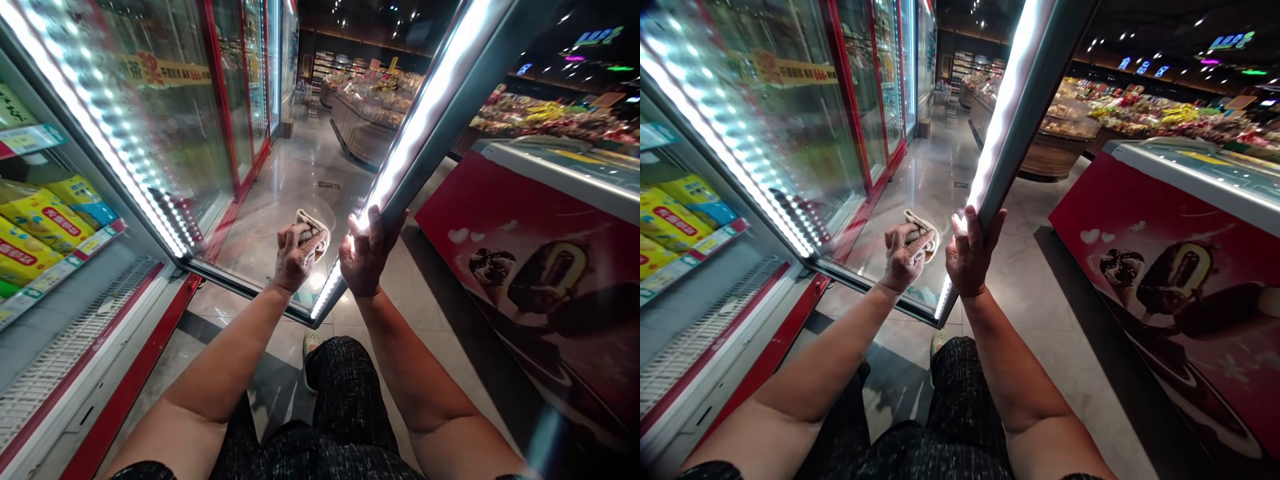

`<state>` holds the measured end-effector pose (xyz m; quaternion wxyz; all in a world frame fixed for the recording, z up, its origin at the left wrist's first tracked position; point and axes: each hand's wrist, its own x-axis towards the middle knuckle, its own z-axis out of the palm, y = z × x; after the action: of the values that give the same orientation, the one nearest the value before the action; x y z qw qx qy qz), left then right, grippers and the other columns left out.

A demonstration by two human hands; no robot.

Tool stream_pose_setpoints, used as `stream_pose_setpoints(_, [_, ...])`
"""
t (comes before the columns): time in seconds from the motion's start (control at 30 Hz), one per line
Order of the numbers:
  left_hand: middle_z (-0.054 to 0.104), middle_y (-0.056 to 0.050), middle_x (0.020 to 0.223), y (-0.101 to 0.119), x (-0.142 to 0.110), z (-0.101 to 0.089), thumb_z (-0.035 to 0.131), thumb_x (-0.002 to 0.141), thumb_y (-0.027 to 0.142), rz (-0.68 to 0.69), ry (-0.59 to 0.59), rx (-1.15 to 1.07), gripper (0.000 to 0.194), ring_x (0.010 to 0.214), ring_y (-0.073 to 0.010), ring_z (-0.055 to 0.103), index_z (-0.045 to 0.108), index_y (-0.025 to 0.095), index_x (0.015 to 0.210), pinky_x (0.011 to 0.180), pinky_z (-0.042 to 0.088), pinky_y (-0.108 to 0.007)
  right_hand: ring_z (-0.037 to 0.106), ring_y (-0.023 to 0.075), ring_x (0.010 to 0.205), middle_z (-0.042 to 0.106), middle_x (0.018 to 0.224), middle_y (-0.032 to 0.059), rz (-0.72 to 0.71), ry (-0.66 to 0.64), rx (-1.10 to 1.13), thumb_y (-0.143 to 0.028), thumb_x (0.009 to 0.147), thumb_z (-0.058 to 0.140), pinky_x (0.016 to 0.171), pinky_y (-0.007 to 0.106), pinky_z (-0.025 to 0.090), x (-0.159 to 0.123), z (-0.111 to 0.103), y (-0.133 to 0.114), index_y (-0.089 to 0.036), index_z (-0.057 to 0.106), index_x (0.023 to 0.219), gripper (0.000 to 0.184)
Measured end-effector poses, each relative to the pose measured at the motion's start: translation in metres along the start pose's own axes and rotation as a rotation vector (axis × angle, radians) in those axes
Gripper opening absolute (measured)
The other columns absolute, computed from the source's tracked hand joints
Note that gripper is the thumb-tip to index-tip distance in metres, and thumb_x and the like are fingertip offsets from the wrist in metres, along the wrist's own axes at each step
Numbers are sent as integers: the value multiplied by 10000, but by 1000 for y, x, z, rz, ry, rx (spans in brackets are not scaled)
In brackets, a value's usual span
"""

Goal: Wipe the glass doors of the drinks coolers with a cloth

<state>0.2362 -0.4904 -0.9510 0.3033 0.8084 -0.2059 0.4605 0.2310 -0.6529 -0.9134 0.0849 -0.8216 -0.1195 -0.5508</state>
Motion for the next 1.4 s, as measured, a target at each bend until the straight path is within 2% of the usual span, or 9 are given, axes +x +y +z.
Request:
stream_pose_setpoints(0.13, [603, -134, 1216, 7, 0, 4, 600, 925, 184, 27, 90, 4, 328, 1170, -262, 480, 778, 248, 1193, 1079, 435, -419, -35, 320, 1619, 518, 1531, 92, -16, 13, 33, -164, 898, 501, 1237, 655, 300, 1, 0, 2, -225, 684, 1258, 409])
stream_pose_setpoints(0.27, [615, -118, 1205, 14, -1, 9, 615, 917, 180, 80, 60, 4, 331, 1193, -262, 472, 778, 265, 1192, 1065, 444, -389, -5, 318, 1620, 533, 1502, 101, -50, 68, 28, -168, 908, 485, 1238, 666, 292, 1, 1, 3, -218, 683, 1243, 392])
stream_pose_setpoints(0.47, [614, -123, 1241, -13, 3, 1, 576, 894, 138, -74, 54, 35, 400, 1198, -265, 512, 770, 273, 1216, 1104, 416, -434, 27, 337, 1619, 551, 1470, 78, -34, 48, -42, -142, 889, 516, 1202, 675, 358, -2, 3, 4, -259, 666, 1262, 419])
stream_pose_setpoints(0.63, [624, -122, 1205, -24, 1, -1, 583, 884, 128, -26, 85, 44, 399, 1147, -243, 548, 772, 264, 1208, 1063, 446, -405, 118, 357, 1607, 545, 1477, 86, -61, 112, -6, -130, 887, 528, 1185, 694, 369, -2, 3, 3, -252, 662, 1256, 411])
stream_pose_setpoints(0.77, [616, -127, 1212, -32, 2, -1, 596, 872, 121, -83, 172, 88, 397, 1134, -243, 550, 773, 256, 1200, 1060, 451, -409, 144, 364, 1602, 544, 1481, 84, -68, 148, -10, -117, 876, 541, 1159, 688, 412, 0, 3, 1, -256, 661, 1250, 417])
stream_pose_setpoints(0.93, [614, -129, 1212, -44, 1, -3, 643, 855, 121, -97, 177, 92, 388, 1140, -244, 554, 774, 249, 1197, 1062, 455, -403, 160, 374, 1598, 499, 1531, 98, -140, 218, 26, -86, 875, 538, 1182, 666, 405, 3, 2, 0, -231, 645, 1267, 432])
stream_pose_setpoints(1.07, [611, -131, 1210, -53, -2, -4, 661, 844, 127, -172, 226, 101, 391, 1133, -251, 552, 775, 255, 1195, 1066, 453, -417, 188, 370, 1592, 524, 1502, 103, -118, 219, -14, -102, 881, 556, 1176, 632, 427, 3, 1, -1, -237, 650, 1254, 408])
stream_pose_setpoints(1.17, [621, -119, 1212, -57, -4, -6, 635, 838, 98, -144, 152, 96, 420, 1133, -240, 566, 776, 279, 1190, 1064, 463, -411, 202, 363, 1590, 532, 1499, 104, -105, 199, -5, -91, 877, 560, 1187, 655, 397, 4, 0, -3, -245, 636, 1289, 446])
stream_pose_setpoints(1.4, [615, -121, 1201, -67, -10, -6, 658, 817, 111, -218, 181, 146, 409, 1137, -241, 588, 772, 247, 1185, 1062, 489, -412, 271, 372, 1564, 558, 1473, 127, -131, 231, 36, -53, 850, 581, 1215, 663, 344, 6, -1, -4, -219, 656, 1287, 474])
